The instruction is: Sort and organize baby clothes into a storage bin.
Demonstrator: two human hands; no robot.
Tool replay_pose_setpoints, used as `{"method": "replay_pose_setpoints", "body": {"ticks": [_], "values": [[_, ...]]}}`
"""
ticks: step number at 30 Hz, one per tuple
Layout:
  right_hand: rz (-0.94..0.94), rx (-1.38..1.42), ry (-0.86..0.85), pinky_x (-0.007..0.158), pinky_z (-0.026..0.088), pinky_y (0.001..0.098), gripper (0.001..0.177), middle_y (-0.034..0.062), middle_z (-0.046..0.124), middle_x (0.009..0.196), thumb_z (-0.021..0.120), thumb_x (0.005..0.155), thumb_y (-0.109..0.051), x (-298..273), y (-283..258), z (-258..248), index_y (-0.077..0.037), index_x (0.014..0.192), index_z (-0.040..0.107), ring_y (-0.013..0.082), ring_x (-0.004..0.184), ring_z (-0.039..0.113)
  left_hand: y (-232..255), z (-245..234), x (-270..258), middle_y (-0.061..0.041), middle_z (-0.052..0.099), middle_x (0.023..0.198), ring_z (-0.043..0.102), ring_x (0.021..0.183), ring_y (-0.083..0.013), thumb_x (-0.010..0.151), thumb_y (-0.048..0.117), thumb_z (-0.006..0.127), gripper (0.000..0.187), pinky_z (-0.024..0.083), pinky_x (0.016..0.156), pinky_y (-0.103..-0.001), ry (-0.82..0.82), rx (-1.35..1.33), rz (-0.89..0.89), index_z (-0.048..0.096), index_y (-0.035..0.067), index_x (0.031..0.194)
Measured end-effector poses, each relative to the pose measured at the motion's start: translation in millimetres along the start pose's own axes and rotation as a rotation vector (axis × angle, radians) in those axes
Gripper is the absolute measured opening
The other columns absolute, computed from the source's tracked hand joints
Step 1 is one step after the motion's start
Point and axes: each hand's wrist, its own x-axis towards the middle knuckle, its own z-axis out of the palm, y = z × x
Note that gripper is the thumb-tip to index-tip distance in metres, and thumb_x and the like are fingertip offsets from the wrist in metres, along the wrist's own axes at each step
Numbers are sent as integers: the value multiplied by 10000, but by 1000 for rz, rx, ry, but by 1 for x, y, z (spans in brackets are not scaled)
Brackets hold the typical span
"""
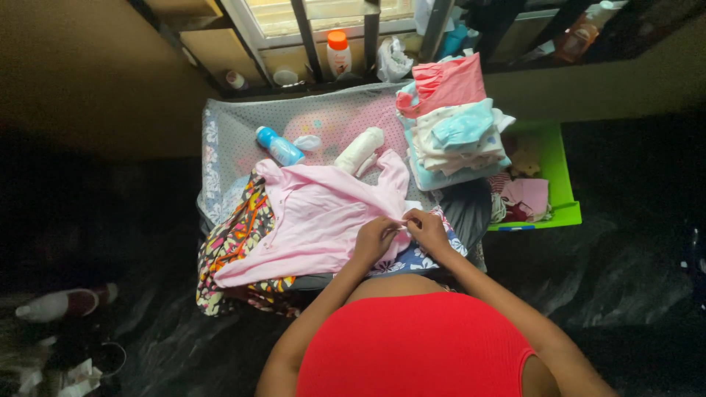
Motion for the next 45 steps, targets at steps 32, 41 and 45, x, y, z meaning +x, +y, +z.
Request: {"method": "replay_pose_setpoints", "body": {"ticks": [32,41,45], "values": [[226,847,-111,784,522,224,184,52,734,914,752,833,25,-6,10,23,20,1017,734,90,832,669,-21,4,-11,-60,766,848,715,767,-99,849,28,786,76,568,702,-246,152,-406,-354,760,6,917],[41,522,-45,781,453,235,186,39,653,899,764,860,-36,-9,-16,12,25,1036,770,106,855,600,-41,15,-15,-36,755,829,671,749,-63,864,70,801,97,541,686,-220,158,-475,-440,753,-1,910],[-47,425,-30,820,465,255,235,54,670,945,792,836,-51,-8,-31,8,23,1054,748,124,905,619,-49,19,-16,-37,749,829,660,742,-61,870,86,803,116,535,676,-217,190,-532,-460,752,-12,908]]}}
